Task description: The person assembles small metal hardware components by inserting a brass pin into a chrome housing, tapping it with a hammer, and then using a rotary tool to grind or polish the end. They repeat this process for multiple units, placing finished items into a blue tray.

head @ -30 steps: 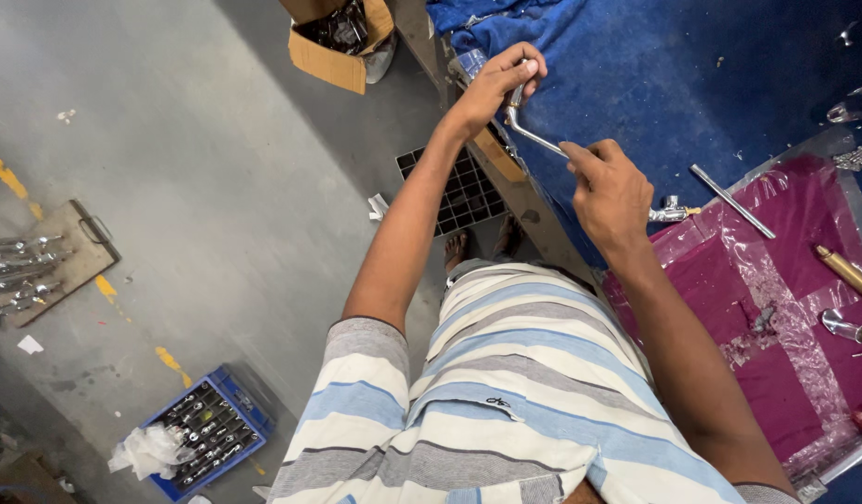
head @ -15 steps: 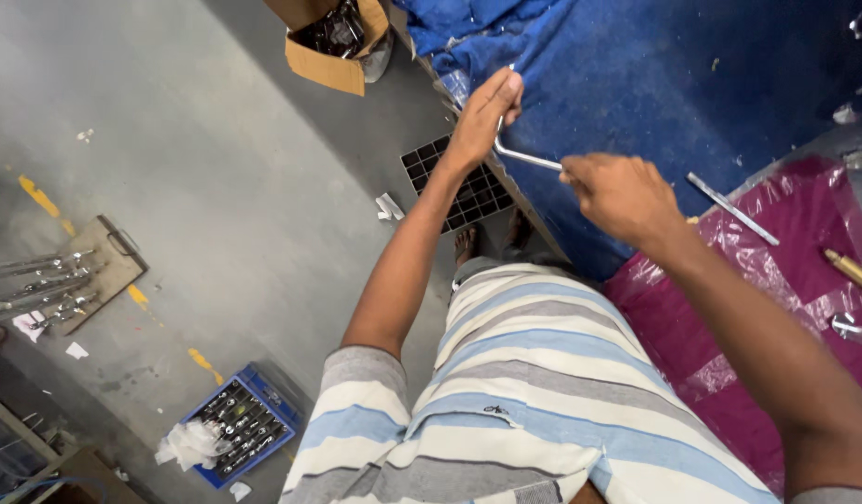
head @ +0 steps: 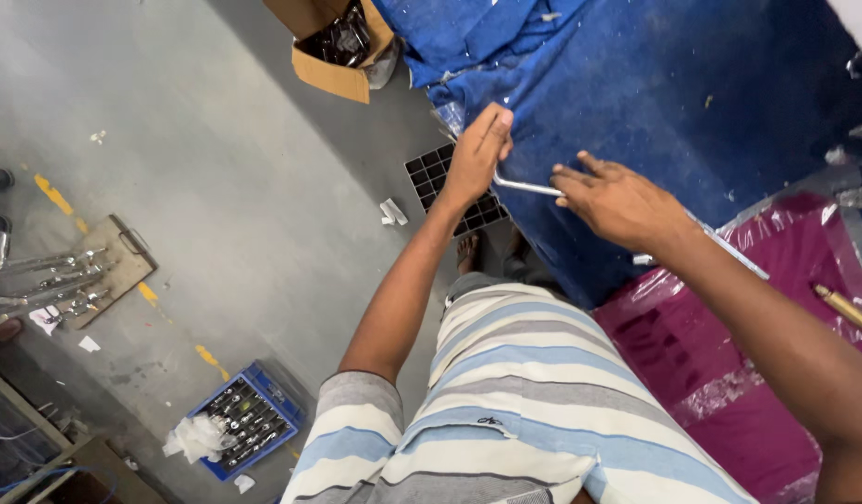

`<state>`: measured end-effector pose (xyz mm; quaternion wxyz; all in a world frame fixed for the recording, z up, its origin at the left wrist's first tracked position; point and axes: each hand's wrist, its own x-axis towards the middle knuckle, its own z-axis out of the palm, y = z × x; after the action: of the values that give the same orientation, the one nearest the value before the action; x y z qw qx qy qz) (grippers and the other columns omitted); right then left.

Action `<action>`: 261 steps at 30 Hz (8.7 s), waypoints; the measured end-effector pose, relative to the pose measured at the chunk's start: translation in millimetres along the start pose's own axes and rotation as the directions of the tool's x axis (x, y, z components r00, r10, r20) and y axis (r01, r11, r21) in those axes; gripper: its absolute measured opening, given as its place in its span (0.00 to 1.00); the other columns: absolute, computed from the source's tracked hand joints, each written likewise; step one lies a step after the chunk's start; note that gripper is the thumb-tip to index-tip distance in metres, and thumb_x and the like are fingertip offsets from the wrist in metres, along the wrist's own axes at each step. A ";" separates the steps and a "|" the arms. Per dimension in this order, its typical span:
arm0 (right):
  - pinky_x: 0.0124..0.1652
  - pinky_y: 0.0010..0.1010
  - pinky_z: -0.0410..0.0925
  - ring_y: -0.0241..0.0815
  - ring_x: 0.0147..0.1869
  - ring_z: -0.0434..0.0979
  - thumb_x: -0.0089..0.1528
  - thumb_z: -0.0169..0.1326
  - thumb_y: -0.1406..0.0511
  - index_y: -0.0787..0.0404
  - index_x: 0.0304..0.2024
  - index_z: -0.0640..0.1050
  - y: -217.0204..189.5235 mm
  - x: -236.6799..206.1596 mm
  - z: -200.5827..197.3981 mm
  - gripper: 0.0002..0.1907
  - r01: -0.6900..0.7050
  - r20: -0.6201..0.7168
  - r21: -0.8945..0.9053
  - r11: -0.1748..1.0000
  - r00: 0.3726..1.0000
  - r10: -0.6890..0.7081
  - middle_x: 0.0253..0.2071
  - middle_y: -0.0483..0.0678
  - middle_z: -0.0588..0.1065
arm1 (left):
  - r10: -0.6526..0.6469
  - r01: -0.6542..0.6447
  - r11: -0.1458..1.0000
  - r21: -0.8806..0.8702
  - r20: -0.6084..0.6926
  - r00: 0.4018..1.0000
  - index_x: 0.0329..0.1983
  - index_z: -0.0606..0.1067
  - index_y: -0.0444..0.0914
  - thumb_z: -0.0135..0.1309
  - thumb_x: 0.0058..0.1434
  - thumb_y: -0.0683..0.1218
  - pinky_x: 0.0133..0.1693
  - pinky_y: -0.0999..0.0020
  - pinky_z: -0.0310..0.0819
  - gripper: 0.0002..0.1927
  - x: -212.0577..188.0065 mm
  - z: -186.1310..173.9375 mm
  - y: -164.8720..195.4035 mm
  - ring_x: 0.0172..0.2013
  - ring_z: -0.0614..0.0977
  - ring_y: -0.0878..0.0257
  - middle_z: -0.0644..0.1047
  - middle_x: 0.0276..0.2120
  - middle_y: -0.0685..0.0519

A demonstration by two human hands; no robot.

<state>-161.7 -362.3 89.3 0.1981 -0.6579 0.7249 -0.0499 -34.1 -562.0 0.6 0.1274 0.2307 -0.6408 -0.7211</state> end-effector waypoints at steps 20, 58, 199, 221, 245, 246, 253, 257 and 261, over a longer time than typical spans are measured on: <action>0.65 0.46 0.62 0.59 0.71 0.66 0.67 0.47 0.56 0.62 0.58 0.74 26.5 5.6 25.7 0.22 0.065 0.007 0.031 0.997 0.998 -0.065 0.62 0.54 0.74 | 0.015 -0.008 0.997 0.075 -0.088 0.996 0.38 0.71 0.39 0.42 0.76 0.57 0.29 0.73 0.63 0.19 -1.1 7.5 0.6 0.25 0.69 0.73 0.69 0.21 0.59; 0.55 0.61 0.60 0.61 0.61 0.69 0.57 0.66 0.66 0.60 0.51 0.82 12.9 -427.1 163.9 0.18 -0.848 -0.658 -0.042 0.528 0.421 0.624 0.57 0.55 0.76 | -0.219 0.523 0.542 -0.658 0.491 0.843 0.56 0.66 0.21 0.42 0.75 0.43 0.59 0.55 0.77 0.17 -241.4 160.1 37.8 0.56 0.81 0.46 0.76 0.55 0.34; 0.44 0.29 0.72 0.37 0.42 0.73 0.69 0.55 0.71 0.61 0.49 0.70 34.8 -521.0 84.6 0.09 0.619 -0.330 0.692 0.371 -0.186 0.926 0.41 0.45 0.70 | -0.621 0.988 0.157 -0.016 0.776 0.111 0.39 0.74 0.44 0.42 0.68 0.63 0.48 0.51 0.76 0.20 -248.4 402.1 -115.8 0.40 0.79 0.53 0.77 0.31 0.51; 0.21 0.27 0.60 0.37 0.21 0.63 0.60 0.55 0.68 0.63 0.29 0.65 -103.9 -457.0 104.2 0.11 0.479 -0.709 0.621 0.620 0.006 0.705 0.20 0.47 0.65 | -0.798 0.999 0.017 -0.033 0.602 0.033 0.34 0.72 0.43 0.49 0.63 0.62 0.34 0.56 0.72 0.19 -289.9 476.5 -146.0 0.27 0.73 0.59 0.72 0.25 0.53; 0.23 0.30 0.61 0.37 0.22 0.65 0.63 0.59 0.64 0.61 0.30 0.66 -93.7 -467.4 110.7 0.15 0.494 -0.613 0.709 0.503 0.080 0.786 0.20 0.47 0.66 | -0.787 0.999 -0.003 0.034 0.616 -0.023 0.39 0.73 0.44 0.46 0.65 0.61 0.33 0.60 0.72 0.17 -284.3 469.5 -123.8 0.27 0.73 0.62 0.71 0.25 0.55; 0.23 0.30 0.62 0.37 0.22 0.65 0.63 0.59 0.64 0.61 0.30 0.66 -93.4 -466.8 110.8 0.15 0.491 -0.618 0.707 0.509 0.080 0.782 0.20 0.47 0.66 | -0.786 0.999 0.005 0.034 0.618 -0.017 0.39 0.73 0.44 0.47 0.65 0.61 0.33 0.60 0.72 0.17 -284.0 469.6 -123.6 0.27 0.73 0.62 0.71 0.25 0.55; 0.24 0.30 0.61 0.37 0.21 0.65 0.64 0.58 0.65 0.62 0.31 0.66 -93.5 -462.0 104.1 0.14 0.487 -0.604 0.727 0.483 0.120 0.788 0.23 0.48 0.66 | -0.785 0.999 0.011 0.037 0.619 -0.014 0.40 0.73 0.44 0.47 0.64 0.61 0.33 0.60 0.72 0.18 -285.1 469.1 -124.8 0.26 0.73 0.62 0.71 0.25 0.55; 0.25 0.30 0.60 0.37 0.21 0.64 0.66 0.56 0.66 0.62 0.32 0.65 -96.1 -460.2 102.1 0.13 0.429 -0.555 0.769 0.474 0.080 0.828 0.24 0.48 0.66 | -0.800 0.999 0.022 0.042 0.599 -0.008 0.40 0.73 0.44 0.47 0.64 0.61 0.33 0.60 0.71 0.17 -287.8 470.6 -126.0 0.26 0.73 0.62 0.71 0.25 0.56; 0.24 0.29 0.61 0.36 0.21 0.63 0.66 0.55 0.66 0.63 0.32 0.65 -96.4 -457.0 104.3 0.13 0.441 -0.551 0.761 0.477 0.051 0.833 0.23 0.48 0.65 | -0.816 0.999 0.019 0.034 0.579 -0.004 0.40 0.73 0.44 0.48 0.63 0.61 0.31 0.60 0.68 0.17 -289.8 473.0 -124.8 0.25 0.71 0.63 0.71 0.24 0.56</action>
<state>-9.3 89.8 127.0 -0.0504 -0.0995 0.6208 -0.7760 -5.2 4.5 -38.7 -0.4974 0.3955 -0.1629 -0.7547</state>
